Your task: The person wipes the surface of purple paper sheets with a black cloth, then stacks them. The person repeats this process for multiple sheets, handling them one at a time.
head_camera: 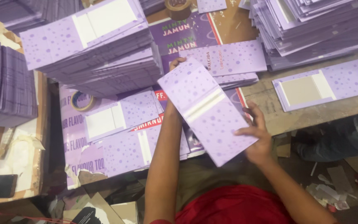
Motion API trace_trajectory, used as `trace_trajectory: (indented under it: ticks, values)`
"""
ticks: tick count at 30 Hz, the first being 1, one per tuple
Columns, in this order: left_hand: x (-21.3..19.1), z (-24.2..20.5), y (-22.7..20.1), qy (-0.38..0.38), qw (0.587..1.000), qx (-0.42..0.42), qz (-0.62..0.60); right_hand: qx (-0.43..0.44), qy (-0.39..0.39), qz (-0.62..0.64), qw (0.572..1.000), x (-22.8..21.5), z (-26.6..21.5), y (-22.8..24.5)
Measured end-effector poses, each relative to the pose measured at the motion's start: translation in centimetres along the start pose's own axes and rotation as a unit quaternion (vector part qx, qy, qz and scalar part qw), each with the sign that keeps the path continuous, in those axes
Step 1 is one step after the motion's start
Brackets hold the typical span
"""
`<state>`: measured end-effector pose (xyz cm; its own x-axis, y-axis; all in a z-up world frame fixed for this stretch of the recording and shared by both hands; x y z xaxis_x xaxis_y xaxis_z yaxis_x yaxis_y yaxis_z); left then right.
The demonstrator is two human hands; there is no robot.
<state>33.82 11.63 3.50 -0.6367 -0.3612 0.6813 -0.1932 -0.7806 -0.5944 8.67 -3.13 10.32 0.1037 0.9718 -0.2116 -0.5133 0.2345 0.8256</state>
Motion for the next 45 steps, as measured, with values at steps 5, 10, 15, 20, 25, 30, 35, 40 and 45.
trace_trajectory:
  ticks: [5, 10, 15, 20, 25, 30, 35, 40, 45]
  values:
    - [3.5, -1.7, -1.5, -0.047, 0.992, 0.061, 0.104, 0.226, -0.147, 0.492, 0.828, -2.5, -4.3, -5.9]
    - [6.7, -3.6, -2.4, -0.114, 0.923, 0.094, 0.355, 0.176, -0.166, 0.693, 0.679, -2.8, -7.8, -6.7]
    - [13.2, -4.5, -4.3, -0.06, 0.73, 0.196, 0.652, 0.223, -0.14, 0.731, 0.63, 0.1, -14.7, -9.4]
    - [17.1, -4.0, -6.8, 0.036, 0.591, 0.211, 0.777, 0.296, -0.087, 0.626, 0.716, -1.6, -18.8, -12.3]
    - [18.0, -2.6, -7.7, 0.033, 0.606, 0.095, 0.789, 0.438, -0.087, 0.487, 0.75, -4.6, -19.2, -15.7]
    - [20.7, -5.3, -9.2, -0.104, 0.605, 0.138, 0.777, 0.553, -0.192, 0.168, 0.793, -8.2, -19.7, -15.2]
    - [20.4, -8.8, -6.1, -0.225, 0.653, 0.13, 0.712, 0.374, -0.295, 0.054, 0.877, -13.1, -16.8, -12.9]
    - [19.4, -6.6, 7.4, -0.011, 0.629, -0.109, 0.769, 0.417, -0.248, 0.115, 0.867, -12.8, -16.9, -15.3]
    - [16.0, -9.0, 12.2, 0.049, 0.563, -0.163, 0.809, 0.432, -0.214, 0.218, 0.849, -11.6, -19.4, -16.4]
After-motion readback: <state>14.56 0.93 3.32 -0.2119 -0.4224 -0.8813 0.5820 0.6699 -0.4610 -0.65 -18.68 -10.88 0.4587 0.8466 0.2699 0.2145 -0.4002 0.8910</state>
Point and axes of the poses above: each hand's wrist, its own z-axis towards the middle knuckle, its own x-axis out of the palm, y = z × x, the point moved 9 cm from there along z, towards the middle knuckle, and after that the axes turned 15 degrees about y, right-handed, at the moved point
